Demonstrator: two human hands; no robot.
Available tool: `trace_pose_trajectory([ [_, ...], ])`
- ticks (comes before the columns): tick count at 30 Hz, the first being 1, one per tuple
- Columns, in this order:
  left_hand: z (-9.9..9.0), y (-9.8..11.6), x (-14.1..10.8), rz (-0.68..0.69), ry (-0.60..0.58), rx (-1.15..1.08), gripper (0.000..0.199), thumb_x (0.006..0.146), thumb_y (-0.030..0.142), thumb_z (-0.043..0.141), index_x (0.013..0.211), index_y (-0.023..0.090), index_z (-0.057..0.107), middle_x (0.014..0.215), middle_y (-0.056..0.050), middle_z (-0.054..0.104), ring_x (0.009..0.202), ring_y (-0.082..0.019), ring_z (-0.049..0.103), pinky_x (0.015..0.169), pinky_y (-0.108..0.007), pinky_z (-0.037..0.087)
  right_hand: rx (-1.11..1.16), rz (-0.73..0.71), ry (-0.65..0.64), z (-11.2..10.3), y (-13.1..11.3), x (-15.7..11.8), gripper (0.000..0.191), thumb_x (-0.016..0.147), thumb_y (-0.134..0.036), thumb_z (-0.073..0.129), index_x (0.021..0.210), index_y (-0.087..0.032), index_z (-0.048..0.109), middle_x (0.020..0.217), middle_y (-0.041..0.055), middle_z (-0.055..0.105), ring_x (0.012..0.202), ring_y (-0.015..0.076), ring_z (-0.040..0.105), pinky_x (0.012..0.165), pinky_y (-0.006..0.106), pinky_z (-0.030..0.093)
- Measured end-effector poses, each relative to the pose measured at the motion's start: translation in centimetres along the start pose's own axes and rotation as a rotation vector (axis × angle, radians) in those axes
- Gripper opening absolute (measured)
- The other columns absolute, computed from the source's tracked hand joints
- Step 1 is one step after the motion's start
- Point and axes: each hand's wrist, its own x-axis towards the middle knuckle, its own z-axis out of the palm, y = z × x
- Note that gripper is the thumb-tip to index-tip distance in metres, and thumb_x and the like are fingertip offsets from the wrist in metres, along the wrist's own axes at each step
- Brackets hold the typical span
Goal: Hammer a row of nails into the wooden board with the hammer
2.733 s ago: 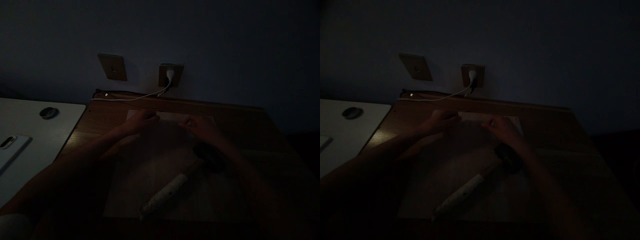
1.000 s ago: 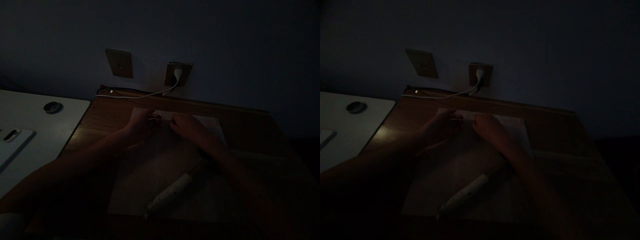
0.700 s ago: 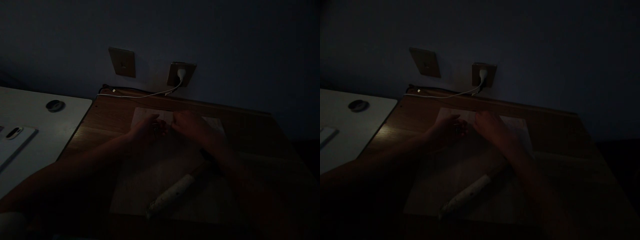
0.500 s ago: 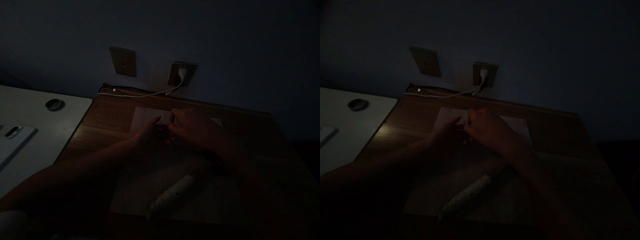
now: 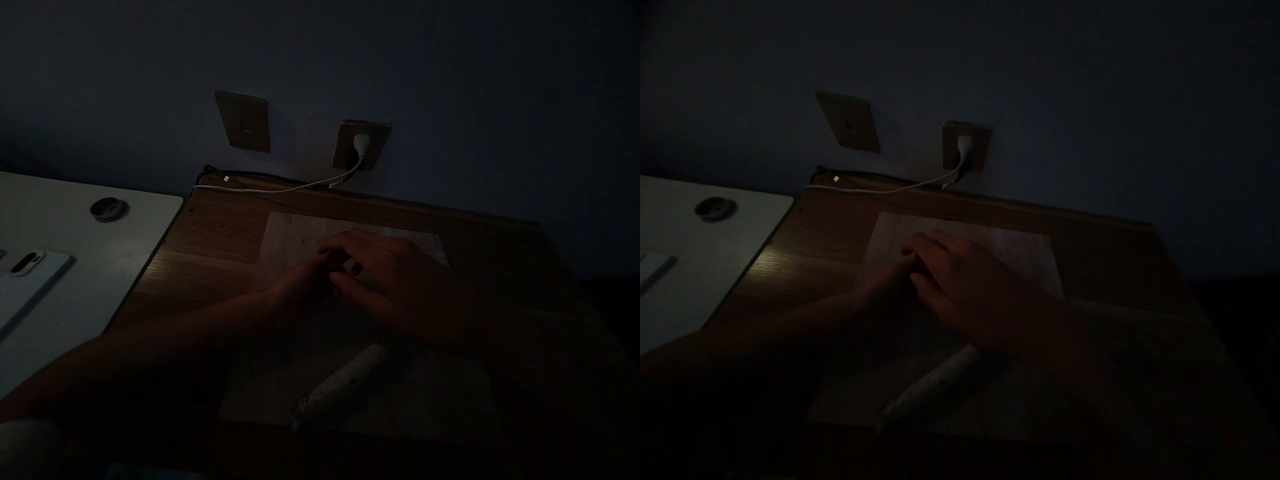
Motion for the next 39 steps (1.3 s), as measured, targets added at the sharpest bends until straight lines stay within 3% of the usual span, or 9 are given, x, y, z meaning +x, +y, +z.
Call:
trace_pose_trajectory([
  [3,0.0,0.4,0.0,0.155,0.010,0.253,0.037,0.102,0.048,0.042,0.081,0.021,0.057,0.063,0.002,0.050,0.053,-0.012,0.046,0.049,-0.024,0.035,0.002,0.056,0.115,-0.3,0.4,-1.3,0.026,0.101,-0.026,0.058,0.125,-0.025,0.067,0.123,0.0061,0.075,0.103,0.0241,0.073,0.094,0.038,0.057],
  [8,0.0,1.6,-0.5,0.697,-0.231,1.159,0.015,0.095,0.016,0.055,0.090,0.020,0.068,0.083,-0.006,0.068,0.073,-0.017,0.060,0.060,-0.029,0.039,0.039,0.150,0.290,-0.4,1.4,-3.8,0.023,0.099,-0.031,0.060,0.119,-0.027,0.070,0.114,0.0067,0.076,0.090,0.0235,0.074,0.085,0.040,0.060],
  [12,0.5,1.9,0.4,0.863,-0.287,1.628,0.021,0.096,0.008,0.054,0.096,0.019,0.072,0.084,-0.008,0.070,0.070,-0.019,0.062,0.053,-0.032,0.033,0.103,0.243,0.356,-0.5,1.9,-6.2,0.021,0.100,-0.038,0.060,0.117,-0.031,0.069,0.113,0.0051,0.076,0.097,0.0256,0.074,0.083,0.040,0.061],
  [20,1.5,1.3,2.1,0.891,-0.276,1.563,0.017,0.098,0.010,0.058,0.103,0.019,0.071,0.096,-0.010,0.072,0.080,-0.021,0.066,0.062,-0.032,0.045,0.240,0.552,0.499,1.1,2.8,-11.9,0.025,0.096,-0.049,0.066,0.115,-0.035,0.071,0.118,0.0049,0.075,0.091,0.0253,0.075,0.083,0.043,0.064],
  [26,-0.2,2.2,-0.6,0.882,-0.366,1.334,0.017,0.102,0.023,0.062,0.116,0.021,0.071,0.119,-0.012,0.075,0.115,-0.027,0.068,0.110,-0.046,0.048,0.146,0.886,0.639,2.6,3.4,-16.4,0.028,0.092,-0.052,0.063,0.115,-0.036,0.067,0.137,0.0093,0.070,0.129,0.0386,0.065,0.104,0.058,0.056],
  [29,-2.8,1.9,-4.2,0.861,-0.220,1.258,0.031,0.102,0.026,0.063,0.132,0.024,0.065,0.139,-0.013,0.069,0.135,-0.027,0.061,0.124,-0.049,0.039,0.137,1.069,0.616,3.2,3.7,-19.2,0.025,0.092,-0.055,0.063,0.114,-0.045,0.068,0.135,0.0102,0.072,0.132,0.0436,0.063,0.105,0.064,0.053],
  [31,-5.0,0.6,-7.1,0.771,0.058,1.307,0.029,0.102,0.027,0.061,0.131,0.025,0.065,0.141,-0.012,0.068,0.138,-0.028,0.059,0.122,-0.050,0.041,0.117,1.146,0.588,4.1,4.0,-21.1,0.026,0.090,-0.061,0.063,0.114,-0.052,0.069,0.131,0.0115,0.074,0.130,0.0461,0.064,0.099,0.065,0.054],
  [34,-7.7,-2.3,-11.3,0.607,0.449,1.379,0.035,0.102,0.032,0.058,0.136,0.027,0.061,0.143,-0.013,0.067,0.142,-0.033,0.057,0.124,-0.061,0.038,0.065,1.272,0.500,5.8,4.3,-22.8,0.047,0.088,-0.072,0.057,0.123,-0.044,0.069,0.136,0.0172,0.071,0.132,0.0490,0.062,0.102,0.069,0.053],
  [39,-7.5,-5.7,-15.2,0.328,0.567,1.301,0.047,0.103,0.040,0.051,0.147,0.025,0.053,0.155,-0.012,0.061,0.154,-0.037,0.044,0.129,-0.069,0.027,0.013,1.265,0.459,7.9,3.9,-22.9,0.067,0.091,-0.075,0.046,0.131,-0.025,0.065,0.147,0.0204,0.065,0.137,0.0476,0.059,0.116,0.071,0.044],
])
